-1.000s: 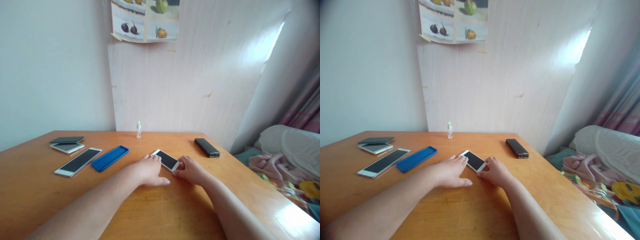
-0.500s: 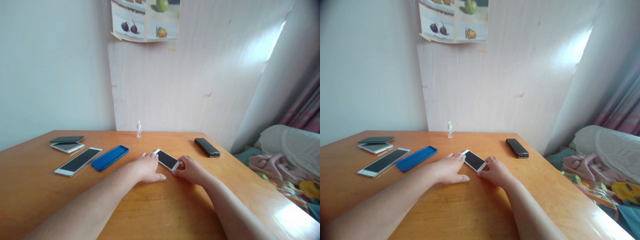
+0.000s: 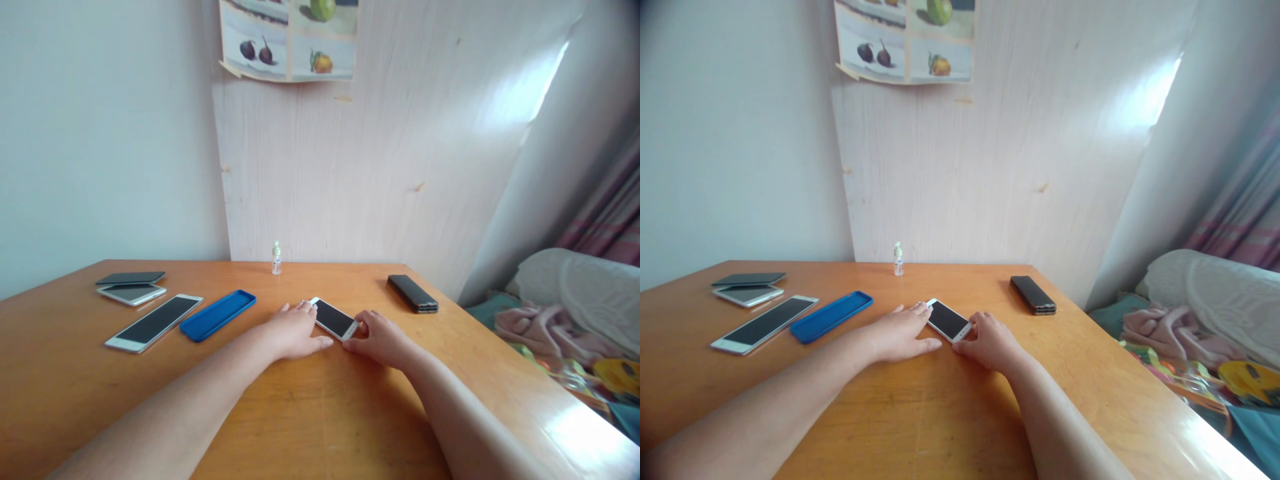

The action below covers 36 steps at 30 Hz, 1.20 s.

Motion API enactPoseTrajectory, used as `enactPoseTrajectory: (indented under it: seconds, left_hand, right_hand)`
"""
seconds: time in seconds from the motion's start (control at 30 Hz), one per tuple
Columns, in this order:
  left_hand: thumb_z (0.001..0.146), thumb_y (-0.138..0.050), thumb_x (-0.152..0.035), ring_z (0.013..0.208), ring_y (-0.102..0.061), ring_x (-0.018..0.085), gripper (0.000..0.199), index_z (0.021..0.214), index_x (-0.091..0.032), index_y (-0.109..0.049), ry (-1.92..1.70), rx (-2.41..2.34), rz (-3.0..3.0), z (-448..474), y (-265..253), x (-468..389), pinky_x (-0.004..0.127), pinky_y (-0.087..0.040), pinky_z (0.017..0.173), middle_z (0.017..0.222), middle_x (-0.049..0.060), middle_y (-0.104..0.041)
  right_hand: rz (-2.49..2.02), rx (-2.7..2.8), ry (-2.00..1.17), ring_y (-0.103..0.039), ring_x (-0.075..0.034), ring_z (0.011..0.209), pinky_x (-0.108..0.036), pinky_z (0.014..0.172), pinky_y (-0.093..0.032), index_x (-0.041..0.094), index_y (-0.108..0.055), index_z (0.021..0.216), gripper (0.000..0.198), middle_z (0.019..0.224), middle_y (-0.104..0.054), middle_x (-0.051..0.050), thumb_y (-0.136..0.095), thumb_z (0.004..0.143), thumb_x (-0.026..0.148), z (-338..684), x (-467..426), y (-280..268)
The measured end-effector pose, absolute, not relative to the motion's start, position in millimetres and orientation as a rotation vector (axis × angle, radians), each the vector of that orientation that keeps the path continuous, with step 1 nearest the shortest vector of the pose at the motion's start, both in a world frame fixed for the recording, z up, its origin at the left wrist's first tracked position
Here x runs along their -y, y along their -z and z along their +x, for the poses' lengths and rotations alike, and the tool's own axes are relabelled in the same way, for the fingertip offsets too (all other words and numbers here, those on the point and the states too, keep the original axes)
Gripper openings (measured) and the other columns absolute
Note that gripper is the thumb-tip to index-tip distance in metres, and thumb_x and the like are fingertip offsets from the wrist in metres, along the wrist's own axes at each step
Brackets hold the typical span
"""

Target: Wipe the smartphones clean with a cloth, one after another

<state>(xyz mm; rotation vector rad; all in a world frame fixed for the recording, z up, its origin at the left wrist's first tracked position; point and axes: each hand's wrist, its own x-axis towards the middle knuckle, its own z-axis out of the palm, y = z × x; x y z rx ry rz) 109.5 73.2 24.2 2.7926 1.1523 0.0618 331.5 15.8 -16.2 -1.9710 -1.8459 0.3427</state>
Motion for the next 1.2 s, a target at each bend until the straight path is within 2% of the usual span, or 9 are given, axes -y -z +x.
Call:
enactPoseTrajectory:
  seconds: [0.1,0.27,0.4,0.57,0.67,0.83,0.93,1.07,1.2]
  left_hand:
    - [0.087,-0.04,-0.072,0.14,-0.037,0.033,0.075,0.138,-0.018,-0.048,-0.057,-0.91,2.811,120.3,-23.0,-57.2,0.051,-0.025,0.114,0.149,0.017,-0.045]
    - [0.089,-0.034,-0.074,0.141,-0.036,0.031,0.079,0.15,-0.024,-0.031,-0.111,-0.621,2.835,135.1,-18.0,-42.0,0.056,-0.02,0.116,0.154,0.014,-0.039]
    - [0.091,-0.031,-0.072,0.141,-0.035,0.032,0.072,0.14,-0.021,-0.045,-0.22,-0.96,2.838,123.3,-4.6,-72.4,0.057,-0.018,0.116,0.151,0.015,-0.043]
    - [0.089,-0.03,-0.075,0.147,-0.023,0.036,0.084,0.147,-0.014,-0.035,-0.214,-1.27,2.734,114.4,3.6,-90.5,0.064,-0.015,0.114,0.157,0.021,-0.029]
    - [0.089,-0.026,-0.076,0.145,-0.028,0.033,0.081,0.144,-0.018,-0.041,-0.217,-1.01,2.818,125.0,-2.2,-70.3,0.059,-0.017,0.116,0.154,0.019,-0.037]
    - [0.094,-0.024,-0.071,0.144,-0.032,0.026,0.07,0.148,-0.026,-0.032,-0.205,-0.586,2.856,137.9,-8.9,-49.9,0.056,-0.017,0.117,0.155,0.011,-0.038]
    - [0.094,-0.025,-0.071,0.143,-0.032,0.028,0.069,0.144,-0.025,-0.039,-0.273,-0.817,2.856,129.3,-2.0,-69.7,0.058,-0.011,0.117,0.153,0.013,-0.04]
    - [0.092,-0.025,-0.072,0.146,-0.024,0.034,0.079,0.149,-0.018,-0.032,-0.268,-1.27,2.714,113.1,8.4,-100.7,0.066,-0.008,0.114,0.157,0.019,-0.03]
    - [0.088,-0.023,-0.078,0.148,-0.017,0.035,0.09,0.15,-0.013,-0.03,-0.258,-1.275,2.74,114.9,11.4,-97.4,0.065,-0.009,0.114,0.159,0.02,-0.025]
  right_hand:
    - [-1.974,1.842,-0.328,-0.057,-0.018,0.075,-0.026,0.061,-0.035,0.02,-0.063,0.093,0.045,0.09,-0.065,-0.004,-0.075,0.065,0.053,330.6,-15.9,17.1]
    - [-1.971,1.837,-0.311,-0.056,-0.016,0.07,-0.026,0.059,-0.033,0.02,-0.064,0.09,0.037,0.085,-0.064,-0.003,-0.073,0.069,0.048,330.1,-16.8,19.1]
    - [-1.98,1.84,-0.313,-0.057,-0.018,0.076,-0.026,0.061,-0.034,0.02,-0.064,0.094,0.045,0.09,-0.065,-0.004,-0.075,0.066,0.053,330.4,-16.8,17.9]
    - [-1.971,1.84,-0.344,-0.057,-0.018,0.078,-0.026,0.062,-0.035,0.021,-0.064,0.098,0.047,0.091,-0.065,-0.004,-0.075,0.065,0.052,330.1,-16.0,16.4]
    - [-1.962,1.849,-0.311,-0.057,-0.018,0.076,-0.026,0.061,-0.034,0.02,-0.063,0.094,0.045,0.09,-0.064,-0.005,-0.073,0.067,0.054,330.3,-16.5,17.9]
    - [-1.965,1.863,-0.295,-0.055,-0.017,0.073,-0.026,0.06,-0.033,0.019,-0.063,0.088,0.037,0.086,-0.064,-0.004,-0.072,0.07,0.051,330.5,-16.2,18.4]
    - [-1.957,1.862,-0.307,-0.057,-0.018,0.077,-0.026,0.063,-0.034,0.019,-0.063,0.092,0.04,0.09,-0.064,-0.005,-0.073,0.068,0.051,329.9,-15.3,15.8]
    - [-1.982,1.846,-0.354,-0.057,-0.018,0.078,-0.026,0.064,-0.035,0.02,-0.064,0.097,0.046,0.092,-0.064,-0.004,-0.076,0.066,0.051,328.8,-14.6,12.5]
    - [-1.99,1.844,-0.355,-0.057,-0.019,0.079,-0.026,0.064,-0.035,0.02,-0.064,0.098,0.047,0.093,-0.065,-0.005,-0.076,0.066,0.053,329.2,-15.0,13.0]
